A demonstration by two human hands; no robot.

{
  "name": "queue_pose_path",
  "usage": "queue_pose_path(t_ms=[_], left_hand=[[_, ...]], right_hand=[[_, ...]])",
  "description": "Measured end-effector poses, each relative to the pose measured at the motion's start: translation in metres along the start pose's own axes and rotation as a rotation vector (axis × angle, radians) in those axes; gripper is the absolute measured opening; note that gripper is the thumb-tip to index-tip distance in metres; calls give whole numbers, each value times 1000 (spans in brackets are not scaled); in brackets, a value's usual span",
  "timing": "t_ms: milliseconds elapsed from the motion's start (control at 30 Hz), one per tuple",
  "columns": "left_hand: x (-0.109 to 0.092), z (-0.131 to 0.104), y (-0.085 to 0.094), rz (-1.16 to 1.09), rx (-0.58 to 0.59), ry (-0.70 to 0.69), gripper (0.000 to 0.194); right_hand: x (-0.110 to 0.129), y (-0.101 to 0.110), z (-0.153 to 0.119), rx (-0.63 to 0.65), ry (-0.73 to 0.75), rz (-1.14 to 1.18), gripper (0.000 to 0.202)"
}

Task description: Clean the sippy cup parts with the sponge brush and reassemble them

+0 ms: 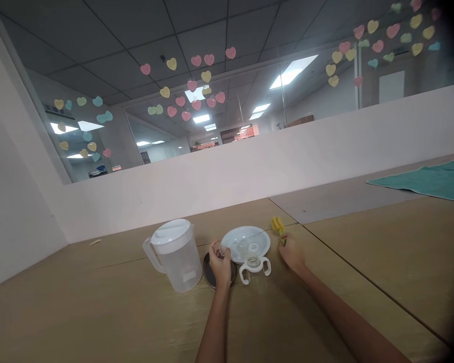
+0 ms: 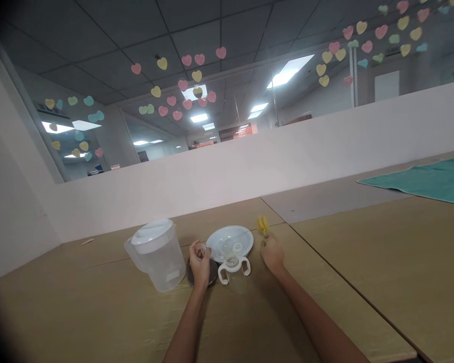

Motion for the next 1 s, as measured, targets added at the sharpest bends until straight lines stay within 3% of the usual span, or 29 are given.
queue_pose_path(t_ms=[133,267,400,500,567,800,1000], left_hand=[[17,2,-5,-343,-21,185,61],[24,3,-4,-458,-41,262,64],[17,4,-2,-392,-9,181,62],[15,4,-3,-382,16,172,59],[16,3,-5,-406,24,198,57],[19,4,-1,-478,-10,216,52],[23,6,4,-527,-68,288,50]], right_hand=[[11,13,-1,-52,13,98,38],[35,27,-6,-80,130,425,43],[56,17,-12,172,126,750,46],[69,0,-21,445,132,768,44],[73,-7,-26,557,167,732,40],[59,3,-13,366,133,671,29],[59,-8,-20,495,115,670,26]])
Point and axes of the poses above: each hand's wrist, its own z-axis towards the middle knuckle, its own y-axis out of the back of the hand, x = y × z, the point moved 7 cm from there along z, towards the middle knuckle, and after that the axes turned 1 degree about z, right-handed, at the moved point
